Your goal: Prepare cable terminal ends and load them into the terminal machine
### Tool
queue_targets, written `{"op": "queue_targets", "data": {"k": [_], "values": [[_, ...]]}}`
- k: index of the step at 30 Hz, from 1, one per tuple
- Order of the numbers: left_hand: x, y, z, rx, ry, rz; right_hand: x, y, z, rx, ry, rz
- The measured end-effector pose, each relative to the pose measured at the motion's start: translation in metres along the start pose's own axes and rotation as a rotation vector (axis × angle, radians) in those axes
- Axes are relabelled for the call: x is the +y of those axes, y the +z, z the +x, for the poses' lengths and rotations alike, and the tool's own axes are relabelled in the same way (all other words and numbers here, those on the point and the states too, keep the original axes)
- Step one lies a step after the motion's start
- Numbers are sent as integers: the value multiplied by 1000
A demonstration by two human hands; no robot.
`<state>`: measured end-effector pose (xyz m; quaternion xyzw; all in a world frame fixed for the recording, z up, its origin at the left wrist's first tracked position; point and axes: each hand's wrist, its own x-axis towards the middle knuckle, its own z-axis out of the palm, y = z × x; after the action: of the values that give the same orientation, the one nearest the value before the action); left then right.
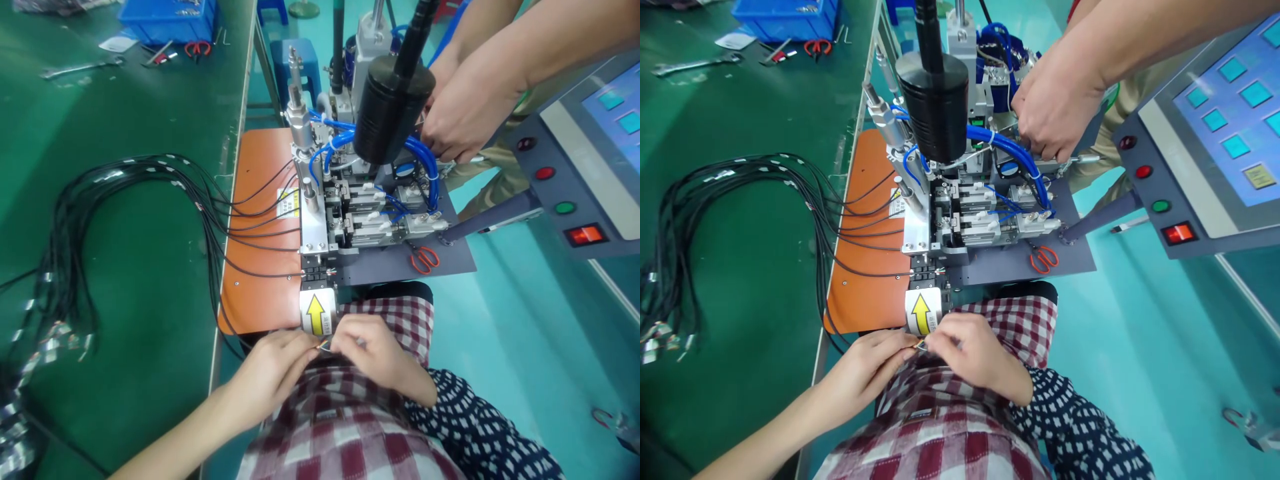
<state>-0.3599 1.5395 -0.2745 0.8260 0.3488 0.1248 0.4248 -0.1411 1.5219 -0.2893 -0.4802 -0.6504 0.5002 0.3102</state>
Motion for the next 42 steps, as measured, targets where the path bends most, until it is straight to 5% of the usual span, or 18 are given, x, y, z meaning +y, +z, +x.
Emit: {"op": "queue_targets", "data": {"k": [4,10,18,27,32,42], "values": [[1,1,4,-14,33,24,29,-13,30,229,172,146],[-1,5,8,-43,72,35,66,-5,71,246,230,275],[-5,1,7,-54,77,-68,57,2,75,260,182,360],[-8,0,6,-75,67,-89,52,16,74,489,138,195],[-10,1,7,-58,81,-92,56,20,72,506,220,463],[-13,2,6,-86,55,-116,52,25,80,540,280,430]]}}
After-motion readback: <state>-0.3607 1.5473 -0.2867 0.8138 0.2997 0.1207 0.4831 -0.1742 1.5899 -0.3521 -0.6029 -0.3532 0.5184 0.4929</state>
